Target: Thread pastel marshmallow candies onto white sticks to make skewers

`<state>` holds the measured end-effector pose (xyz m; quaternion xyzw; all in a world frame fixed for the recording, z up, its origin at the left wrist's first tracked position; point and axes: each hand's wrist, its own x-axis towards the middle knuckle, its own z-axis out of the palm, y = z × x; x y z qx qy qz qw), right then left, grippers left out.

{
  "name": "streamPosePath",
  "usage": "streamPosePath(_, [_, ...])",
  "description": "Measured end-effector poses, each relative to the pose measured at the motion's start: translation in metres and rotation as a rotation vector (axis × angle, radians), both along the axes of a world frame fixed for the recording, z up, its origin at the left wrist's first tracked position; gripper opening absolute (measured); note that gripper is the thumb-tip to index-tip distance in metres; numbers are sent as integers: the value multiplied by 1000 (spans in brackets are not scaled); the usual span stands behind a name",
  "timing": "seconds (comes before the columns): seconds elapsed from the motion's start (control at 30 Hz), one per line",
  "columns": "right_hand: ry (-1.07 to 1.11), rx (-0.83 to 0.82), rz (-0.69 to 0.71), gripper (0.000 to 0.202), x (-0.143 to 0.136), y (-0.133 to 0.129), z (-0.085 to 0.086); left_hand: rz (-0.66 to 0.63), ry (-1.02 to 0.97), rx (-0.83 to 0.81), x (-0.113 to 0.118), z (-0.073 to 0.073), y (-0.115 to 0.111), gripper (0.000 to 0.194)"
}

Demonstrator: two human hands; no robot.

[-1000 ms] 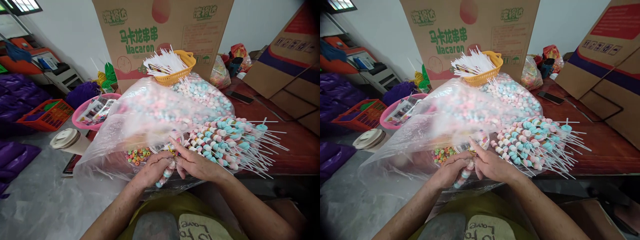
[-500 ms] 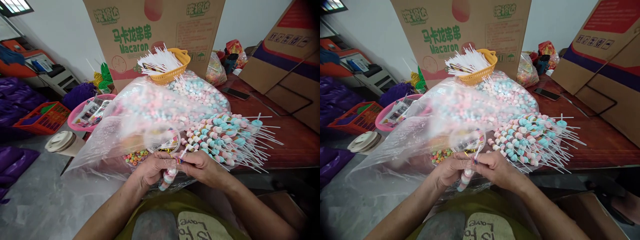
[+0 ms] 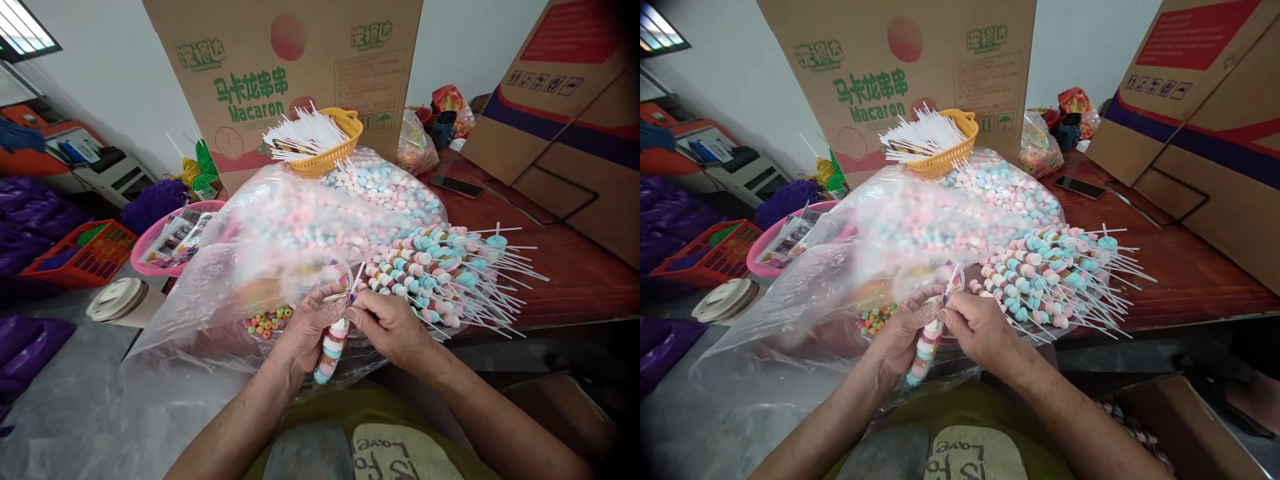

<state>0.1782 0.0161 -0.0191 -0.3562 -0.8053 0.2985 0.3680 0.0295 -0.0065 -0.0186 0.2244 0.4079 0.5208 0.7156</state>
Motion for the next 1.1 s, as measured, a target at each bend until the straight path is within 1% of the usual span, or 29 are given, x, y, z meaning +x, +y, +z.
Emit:
streamPosePath(0.07, [-117,216,7,23,9,3,13,35,116,72,1,2,-2,55])
streamPosePath(0.1, [-170,317,-28,21,15,4,21,63,193,117,3,4,-2,61])
streamPosePath(0.17, [-261,501,-184,18,26,6,33,78,317,174,7,10,-2,72])
streamPosePath(0.2, [-306,579,-257,18,30,5,36,31,322,161,8,13,-1,73])
streamPosePath(0.23, [-355,642,-293,18,33,2,36,-60,276,117,9,18,2,74])
streamPosePath(0.27, [-408,688,-277,18,35,-1,34,-166,182,63,10,23,5,76])
streamPosePath(0.3, [-457,709,-216,19,36,-5,29,-236,61,31,9,27,9,79])
streamPosePath(0.33, [-490,695,-159,19,36,-8,22,-250,-63,39,7,30,13,80])
streamPosePath(0.37, [-502,659,-126,19,37,-11,15,-231,-168,78,4,31,17,80])
streamPosePath(0.4, [-480,591,-190,20,39,-13,9,-200,-233,137,2,30,20,78])
streamPosePath(0.43, [-444,521,-299,22,40,-15,4,-208,-251,176,1,27,22,79])
streamPosePath(0.47, [-400,469,-381,22,42,-17,0,-260,-230,178,2,22,24,81])
streamPosePath(0.5, [-351,427,-422,22,43,-18,-2,-365,-180,129,4,16,24,85])
streamPosePath(0.53, [-305,398,-389,22,42,-20,-4,-444,-131,61,7,11,24,86])
streamPosePath(0.57, [-268,377,-282,20,41,-22,-5,-484,-112,2,10,7,24,87])
streamPosePath(0.6, [-239,350,-167,18,39,-24,-6,-483,-123,-23,13,5,24,89])
streamPosePath(0.63, [-219,321,-67,15,38,-24,-7,-451,-164,-8,14,5,25,90])
streamPosePath(0.67, [-212,295,-20,15,37,-23,-8,-425,-209,41,14,7,25,94])
streamPosePath(0.7, [-205,271,-40,15,37,-22,-9,-430,-237,99,13,10,24,97])
streamPosePath(0.73, [-190,242,-112,18,38,-20,-10,-482,-229,140,11,13,24,101])
streamPosePath(0.77, [-170,209,-204,19,40,-19,-10,-605,-175,128,9,15,23,104])
streamPosePath(0.8, [-148,170,-275,20,41,-18,-10,-744,-90,62,7,17,21,104])
streamPosePath(0.83, [-125,109,-307,20,41,-19,-9,-780,-22,19,6,17,19,100])
streamPosePath(0.87, [-112,50,-260,20,40,-20,-9,-738,3,19,6,17,17,97])
streamPosePath(0.93, [-60,-102,-97,20,35,-24,-8,-528,-63,100,5,20,13,93])
streamPosePath(0.97, [2,-187,-70,21,32,-24,-7,-429,-118,148,4,22,12,91])
streamPosePath(1.03, [188,-372,-164,24,28,-22,-6,-306,-137,208,1,26,11,86])
streamPosePath(1.07, [267,-431,-223,26,28,-20,-4,-286,-58,213,0,27,10,80])
streamPosePath(1.1, [314,-458,-254,27,27,-18,-3,-293,73,214,-1,26,9,72])
